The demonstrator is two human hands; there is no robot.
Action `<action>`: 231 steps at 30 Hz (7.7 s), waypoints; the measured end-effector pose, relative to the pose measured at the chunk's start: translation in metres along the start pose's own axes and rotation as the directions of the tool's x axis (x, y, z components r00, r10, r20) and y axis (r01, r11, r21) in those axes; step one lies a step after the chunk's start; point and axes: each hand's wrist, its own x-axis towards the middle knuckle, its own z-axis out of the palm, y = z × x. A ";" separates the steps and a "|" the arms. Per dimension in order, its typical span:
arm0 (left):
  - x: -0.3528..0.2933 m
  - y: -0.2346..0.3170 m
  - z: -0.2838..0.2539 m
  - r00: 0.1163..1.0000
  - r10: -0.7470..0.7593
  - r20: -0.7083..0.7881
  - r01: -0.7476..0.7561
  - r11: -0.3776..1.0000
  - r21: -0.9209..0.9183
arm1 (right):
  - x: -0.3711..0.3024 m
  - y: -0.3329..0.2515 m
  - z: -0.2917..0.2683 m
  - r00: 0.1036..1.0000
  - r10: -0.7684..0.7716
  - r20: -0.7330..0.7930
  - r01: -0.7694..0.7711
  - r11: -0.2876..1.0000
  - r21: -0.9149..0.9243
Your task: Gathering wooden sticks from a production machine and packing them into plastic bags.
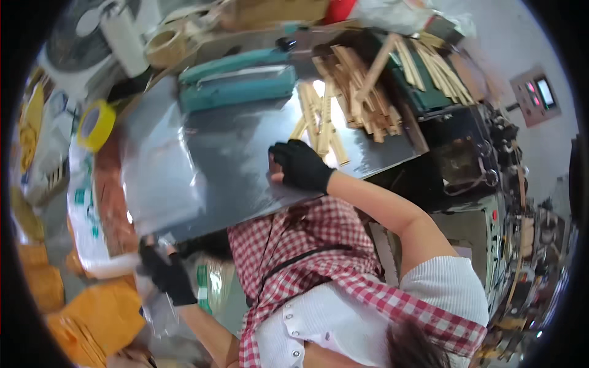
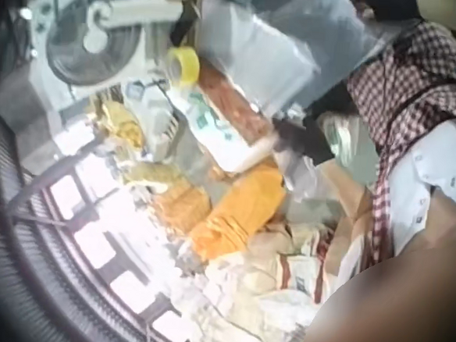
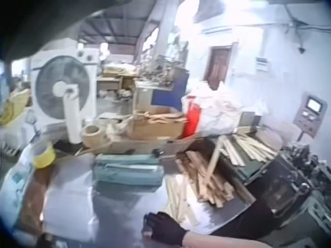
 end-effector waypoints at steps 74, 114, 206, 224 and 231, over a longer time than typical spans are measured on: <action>0.071 0.256 0.092 0.865 0.216 0.452 0.446 0.081 -0.891 | 0.032 0.008 -0.054 0.965 0.232 0.123 -0.095 -0.130 0.987; 0.059 0.213 0.054 0.545 0.591 0.594 0.838 -0.365 -0.405 | 0.074 -0.040 -0.086 0.968 -0.020 0.252 -0.252 -0.100 0.963; 0.067 0.010 0.060 0.809 0.376 0.451 -0.476 0.869 0.131 | 0.060 -0.022 -0.023 0.940 -0.196 0.278 -0.340 -0.504 0.794; 0.126 0.014 0.018 0.944 -0.041 0.326 0.289 0.577 -0.764 | 0.056 -0.018 -0.026 0.951 -0.165 0.260 -0.308 -0.484 0.819; 0.105 0.054 0.040 0.955 -0.109 0.275 0.282 0.614 -0.737 | 0.064 -0.010 -0.013 0.927 -0.309 0.211 -0.341 -0.461 0.819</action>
